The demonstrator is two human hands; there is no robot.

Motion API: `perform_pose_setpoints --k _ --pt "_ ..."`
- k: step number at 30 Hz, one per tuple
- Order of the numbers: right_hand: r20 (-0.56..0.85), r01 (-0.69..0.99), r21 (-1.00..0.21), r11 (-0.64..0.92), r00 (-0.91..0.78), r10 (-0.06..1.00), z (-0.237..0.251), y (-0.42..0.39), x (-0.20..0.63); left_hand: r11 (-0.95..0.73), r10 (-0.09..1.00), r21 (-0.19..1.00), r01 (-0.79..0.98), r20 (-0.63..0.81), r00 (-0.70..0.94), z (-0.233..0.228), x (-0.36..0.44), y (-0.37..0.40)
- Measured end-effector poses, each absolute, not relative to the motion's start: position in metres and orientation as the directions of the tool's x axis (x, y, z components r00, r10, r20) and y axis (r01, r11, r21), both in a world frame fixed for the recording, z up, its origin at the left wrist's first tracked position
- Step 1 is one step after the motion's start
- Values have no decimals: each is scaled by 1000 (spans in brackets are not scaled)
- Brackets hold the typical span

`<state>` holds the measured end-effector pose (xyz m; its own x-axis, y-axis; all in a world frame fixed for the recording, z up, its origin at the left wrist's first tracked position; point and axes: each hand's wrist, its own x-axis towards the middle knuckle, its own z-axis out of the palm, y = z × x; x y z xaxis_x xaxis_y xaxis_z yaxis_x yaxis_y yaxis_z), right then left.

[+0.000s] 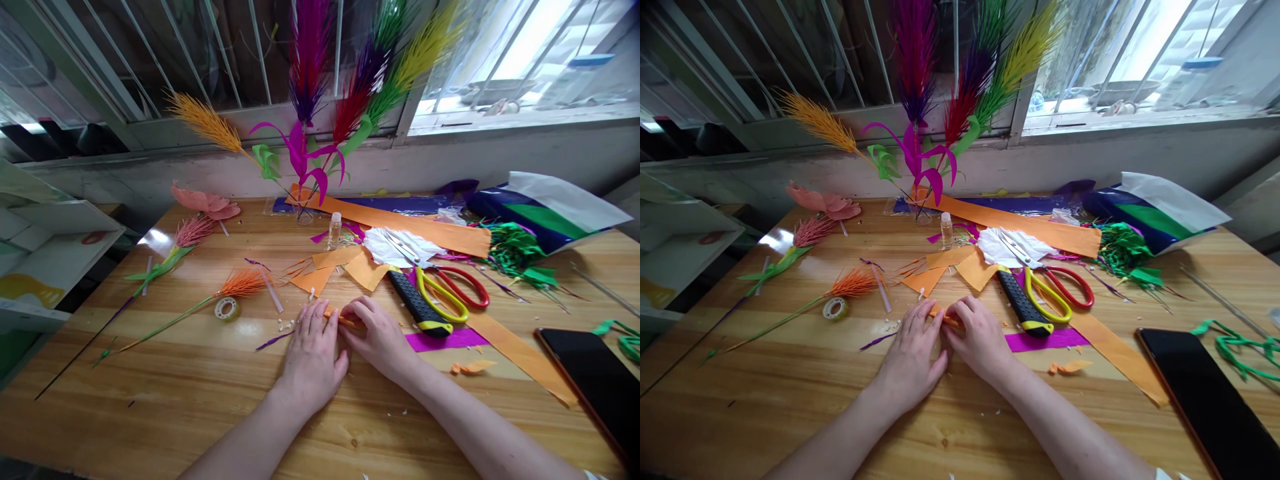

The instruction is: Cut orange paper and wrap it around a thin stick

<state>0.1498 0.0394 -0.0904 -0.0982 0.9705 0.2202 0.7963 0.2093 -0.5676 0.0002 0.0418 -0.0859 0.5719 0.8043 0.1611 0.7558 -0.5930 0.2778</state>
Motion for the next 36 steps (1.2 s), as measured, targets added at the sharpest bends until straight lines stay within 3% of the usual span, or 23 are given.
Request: perform_pose_setpoints --k 13,20,25,36 --pt "243 782 -579 231 -105 964 -92 40 152 -593 805 294 750 201 558 -82 -1 44" --pt "355 832 -489 261 -84 931 -92 38 151 -592 805 304 746 201 557 -84 1 46" --pt "320 861 -442 252 -111 941 -93 41 153 -593 805 309 744 217 552 -83 3 48" --pt "314 843 -481 243 -93 945 -93 41 154 -596 803 315 739 224 552 -85 4 48"
